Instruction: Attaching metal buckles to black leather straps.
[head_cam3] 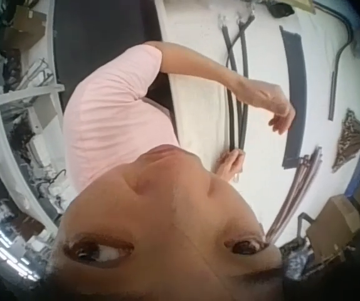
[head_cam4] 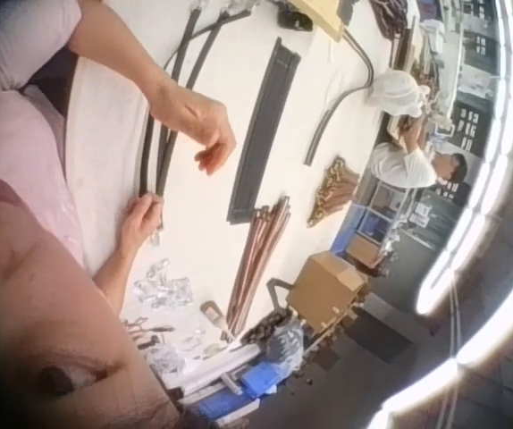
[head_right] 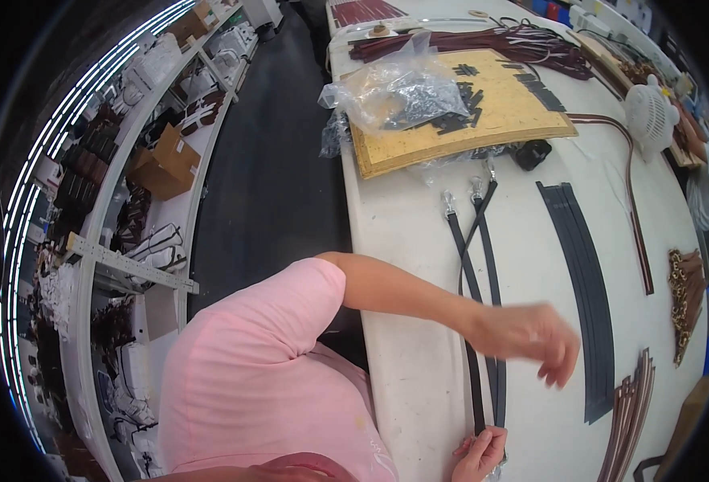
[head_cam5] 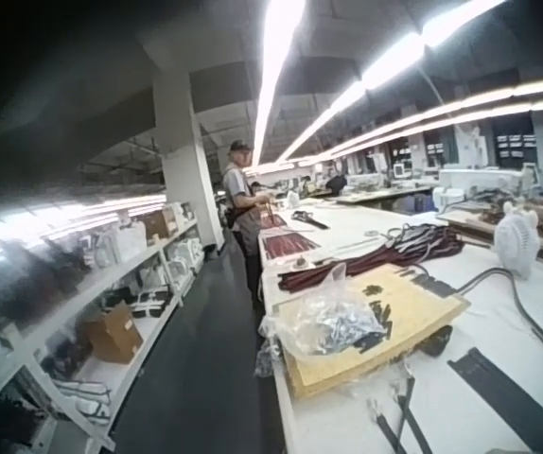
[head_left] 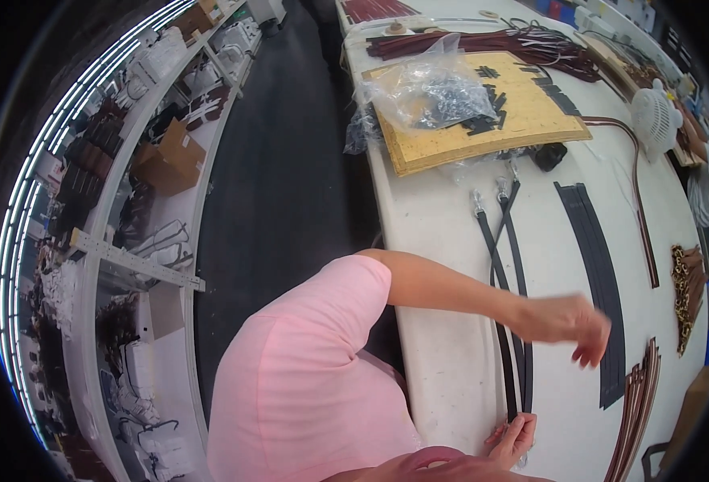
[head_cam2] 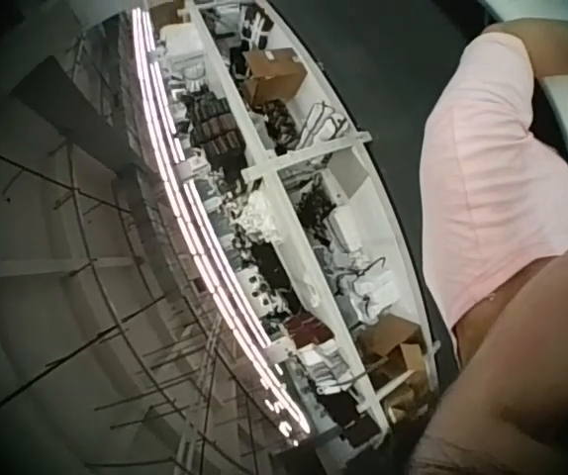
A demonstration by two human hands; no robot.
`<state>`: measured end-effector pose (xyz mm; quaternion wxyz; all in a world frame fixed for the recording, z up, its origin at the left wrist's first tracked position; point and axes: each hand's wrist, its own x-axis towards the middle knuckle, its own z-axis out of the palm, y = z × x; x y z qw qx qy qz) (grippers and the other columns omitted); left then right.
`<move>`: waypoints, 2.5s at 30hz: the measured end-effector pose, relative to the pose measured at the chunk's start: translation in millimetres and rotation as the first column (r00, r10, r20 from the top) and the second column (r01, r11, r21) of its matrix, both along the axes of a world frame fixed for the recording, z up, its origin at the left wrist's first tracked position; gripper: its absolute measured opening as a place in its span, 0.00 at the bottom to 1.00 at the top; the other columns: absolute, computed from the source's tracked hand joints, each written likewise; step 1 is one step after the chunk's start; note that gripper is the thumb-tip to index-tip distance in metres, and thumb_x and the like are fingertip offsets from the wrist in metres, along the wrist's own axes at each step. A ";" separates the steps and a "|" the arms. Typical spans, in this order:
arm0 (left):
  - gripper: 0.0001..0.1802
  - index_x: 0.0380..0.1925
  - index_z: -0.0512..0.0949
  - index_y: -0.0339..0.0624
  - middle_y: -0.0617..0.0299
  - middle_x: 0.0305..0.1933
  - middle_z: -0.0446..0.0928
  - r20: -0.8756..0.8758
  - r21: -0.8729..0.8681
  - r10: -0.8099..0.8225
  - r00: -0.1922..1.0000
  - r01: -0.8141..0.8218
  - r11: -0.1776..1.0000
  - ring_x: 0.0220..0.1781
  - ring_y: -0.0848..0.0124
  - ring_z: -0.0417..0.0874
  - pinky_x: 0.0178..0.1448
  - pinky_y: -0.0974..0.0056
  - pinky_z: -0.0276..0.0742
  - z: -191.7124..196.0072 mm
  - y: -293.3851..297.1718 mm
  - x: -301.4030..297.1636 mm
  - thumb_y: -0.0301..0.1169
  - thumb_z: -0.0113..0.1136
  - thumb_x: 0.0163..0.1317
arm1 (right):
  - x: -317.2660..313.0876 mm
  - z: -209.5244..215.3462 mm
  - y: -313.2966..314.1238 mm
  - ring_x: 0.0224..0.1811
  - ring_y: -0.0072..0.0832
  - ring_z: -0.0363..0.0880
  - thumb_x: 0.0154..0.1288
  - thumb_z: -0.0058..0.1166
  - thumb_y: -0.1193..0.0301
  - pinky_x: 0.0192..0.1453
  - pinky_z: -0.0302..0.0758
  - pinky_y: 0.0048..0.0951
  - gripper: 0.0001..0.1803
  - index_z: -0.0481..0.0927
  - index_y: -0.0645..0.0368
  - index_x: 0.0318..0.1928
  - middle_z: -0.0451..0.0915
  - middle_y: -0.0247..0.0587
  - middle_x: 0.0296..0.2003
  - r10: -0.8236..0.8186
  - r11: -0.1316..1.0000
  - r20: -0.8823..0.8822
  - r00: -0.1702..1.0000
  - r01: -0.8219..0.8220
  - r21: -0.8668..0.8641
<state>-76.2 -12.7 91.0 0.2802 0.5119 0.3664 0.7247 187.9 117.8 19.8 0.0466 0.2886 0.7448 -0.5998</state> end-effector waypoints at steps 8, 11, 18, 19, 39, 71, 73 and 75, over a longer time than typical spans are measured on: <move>0.49 0.28 0.78 0.39 0.60 0.29 0.80 -0.016 0.133 0.380 0.925 -0.375 0.918 0.29 0.72 0.81 0.37 0.68 0.77 8.3 -4.0 -39.1 0.76 0.26 0.68 | 1.8 -15.4 -3.9 0.18 0.12 0.60 0.83 0.45 0.60 0.19 0.61 0.17 0.15 0.69 0.55 0.37 0.64 0.26 0.19 -0.099 0.995 -0.269 0.958 0.089 -0.052; 0.49 0.27 0.78 0.38 0.60 0.28 0.80 -0.061 -0.019 0.330 0.942 -0.331 0.943 0.29 0.73 0.81 0.36 0.68 0.77 -20.6 6.6 -36.7 0.75 0.28 0.69 | 2.2 -9.3 -6.1 0.18 0.12 0.61 0.83 0.44 0.62 0.19 0.61 0.17 0.15 0.69 0.55 0.37 0.65 0.27 0.20 -0.089 0.996 -0.291 0.952 0.086 -0.023; 0.53 0.28 0.77 0.37 0.58 0.26 0.76 0.018 0.323 0.775 0.632 -0.737 0.594 0.26 0.69 0.75 0.33 0.66 0.70 56.9 -120.9 -60.9 0.75 0.16 0.70 | -1.6 -12.3 -5.8 0.20 0.13 0.65 0.83 0.45 0.64 0.19 0.63 0.17 0.14 0.70 0.58 0.36 0.68 0.28 0.23 -0.071 0.991 -0.326 0.943 0.029 -0.134; 0.49 0.27 0.77 0.37 0.58 0.26 0.75 0.170 0.434 0.830 0.532 -0.796 0.421 0.27 0.68 0.73 0.34 0.66 0.68 80.2 -165.7 -66.1 0.73 0.23 0.72 | 1.1 -10.2 -6.7 0.19 0.13 0.64 0.82 0.47 0.65 0.19 0.62 0.17 0.13 0.71 0.58 0.36 0.68 0.27 0.22 -0.091 0.990 -0.322 0.942 0.050 -0.134; 0.20 0.34 0.83 0.31 0.52 0.28 0.86 -0.721 -0.448 0.576 0.386 -0.893 0.038 0.30 0.62 0.88 0.39 0.58 0.84 49.8 -111.2 -298.9 0.41 0.67 0.54 | -7.1 3.7 -16.4 0.16 0.11 0.62 0.77 0.56 0.65 0.18 0.59 0.17 0.12 0.74 0.56 0.35 0.68 0.24 0.18 -0.052 0.993 -0.299 0.953 0.082 0.089; 0.14 0.27 0.81 0.43 0.55 0.17 0.76 -0.856 -0.086 0.111 0.505 -0.351 0.932 0.19 0.52 0.77 0.27 0.55 0.73 -69.6 27.8 85.1 0.37 0.60 0.71 | -0.8 20.3 38.6 0.37 0.25 0.82 0.75 0.57 0.70 0.46 0.78 0.29 0.09 0.81 0.63 0.47 0.85 0.41 0.35 0.234 0.581 -0.596 0.768 0.381 0.719; 0.13 0.26 0.80 0.43 0.55 0.16 0.75 -0.855 -0.155 0.014 0.519 -0.280 0.947 0.17 0.54 0.76 0.25 0.55 0.70 -78.5 29.7 83.0 0.36 0.63 0.69 | -9.7 22.1 94.4 0.45 0.30 0.83 0.76 0.54 0.68 0.54 0.77 0.31 0.11 0.81 0.63 0.50 0.85 0.44 0.42 -0.067 0.788 -0.553 0.831 0.384 0.482; 0.15 0.25 0.78 0.43 0.55 0.15 0.74 -0.842 -0.216 -0.040 0.538 -0.269 0.939 0.17 0.54 0.76 0.26 0.55 0.71 -87.8 35.6 84.5 0.37 0.63 0.69 | -17.2 5.6 178.9 0.48 0.43 0.84 0.70 0.58 0.67 0.54 0.78 0.37 0.13 0.81 0.61 0.50 0.85 0.49 0.46 -0.239 0.660 -0.434 0.869 0.473 0.584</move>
